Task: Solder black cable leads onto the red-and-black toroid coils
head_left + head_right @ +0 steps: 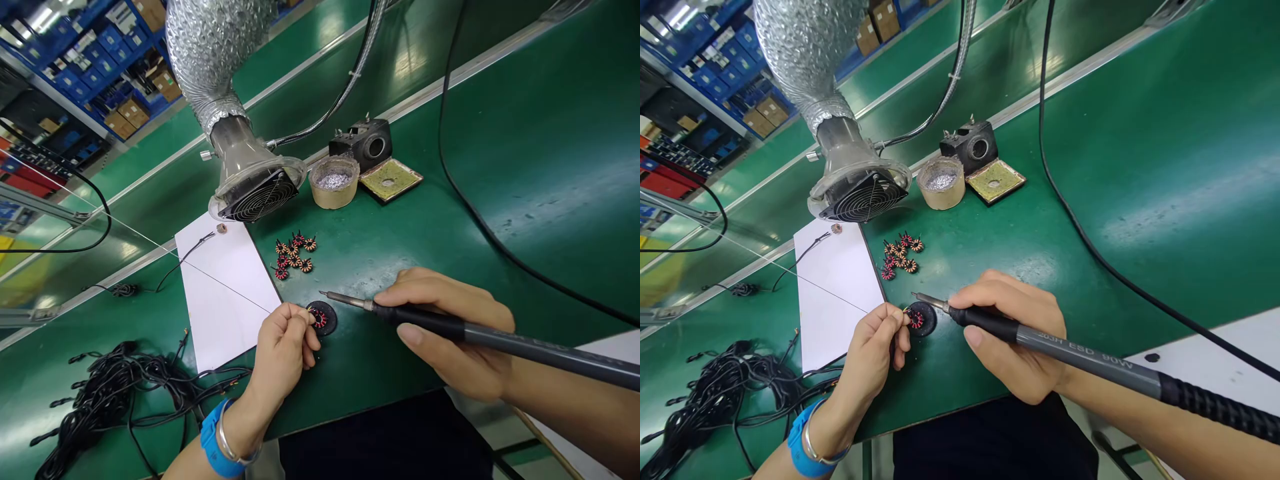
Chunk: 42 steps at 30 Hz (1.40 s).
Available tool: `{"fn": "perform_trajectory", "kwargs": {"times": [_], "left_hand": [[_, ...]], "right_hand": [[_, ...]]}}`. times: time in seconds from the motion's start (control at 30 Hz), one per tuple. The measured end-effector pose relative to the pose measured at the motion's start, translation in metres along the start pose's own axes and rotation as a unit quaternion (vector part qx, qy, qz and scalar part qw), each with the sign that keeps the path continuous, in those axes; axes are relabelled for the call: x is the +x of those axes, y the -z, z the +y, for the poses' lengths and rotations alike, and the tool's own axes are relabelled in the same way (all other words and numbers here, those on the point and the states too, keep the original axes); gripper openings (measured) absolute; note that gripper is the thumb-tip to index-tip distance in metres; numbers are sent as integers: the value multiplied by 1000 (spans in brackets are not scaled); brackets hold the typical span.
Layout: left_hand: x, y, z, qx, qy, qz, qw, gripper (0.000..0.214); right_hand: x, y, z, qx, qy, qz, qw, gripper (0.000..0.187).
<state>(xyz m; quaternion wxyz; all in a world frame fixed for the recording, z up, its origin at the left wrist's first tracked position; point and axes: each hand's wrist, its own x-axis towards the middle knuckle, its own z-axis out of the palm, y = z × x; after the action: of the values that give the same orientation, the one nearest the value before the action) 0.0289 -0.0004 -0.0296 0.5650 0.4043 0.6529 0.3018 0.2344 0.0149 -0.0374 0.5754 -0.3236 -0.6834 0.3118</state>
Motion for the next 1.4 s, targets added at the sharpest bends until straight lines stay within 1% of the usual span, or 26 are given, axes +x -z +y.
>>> {"fn": "perform_trajectory", "kwargs": {"times": [0.17, 0.33, 0.43, 0.5, 0.6, 0.77, 1.17, 1.33, 1.4], "left_hand": [[1, 2, -1, 3, -1, -2, 1000, 23], [2, 3, -3, -4, 7, -6, 1000, 24], [2, 3, -3, -13, 6, -4, 1000, 22], [2, 3, -3, -27, 2, -4, 1000, 20], [0, 3, -4, -43, -2, -8, 999, 18], [-4, 3, -6, -43, -6, -17, 999, 21], [-7, 4, -4, -37, 1, -24, 999, 22], [-7, 5, -6, -43, -8, -31, 999, 22], [-7, 6, -7, -49, -12, -41, 998, 23]], "right_hand": [[0, 1, 6, -13, -8, 0, 1000, 25], [18, 9, 15, -62, -3, -12, 998, 24], [26, 11, 16, -65, 4, -29, 997, 24], [24, 9, 13, -51, -4, -40, 998, 22], [13, 3, 6, -11, -20, -47, 999, 19], [-1, -7, -1, 36, -3, -58, 998, 24], [-3, -11, 3, 25, -6, -63, 998, 23], [1, -6, -2, 27, 8, -44, 999, 24], [3, -6, -3, 11, 5, -38, 999, 26]]}}
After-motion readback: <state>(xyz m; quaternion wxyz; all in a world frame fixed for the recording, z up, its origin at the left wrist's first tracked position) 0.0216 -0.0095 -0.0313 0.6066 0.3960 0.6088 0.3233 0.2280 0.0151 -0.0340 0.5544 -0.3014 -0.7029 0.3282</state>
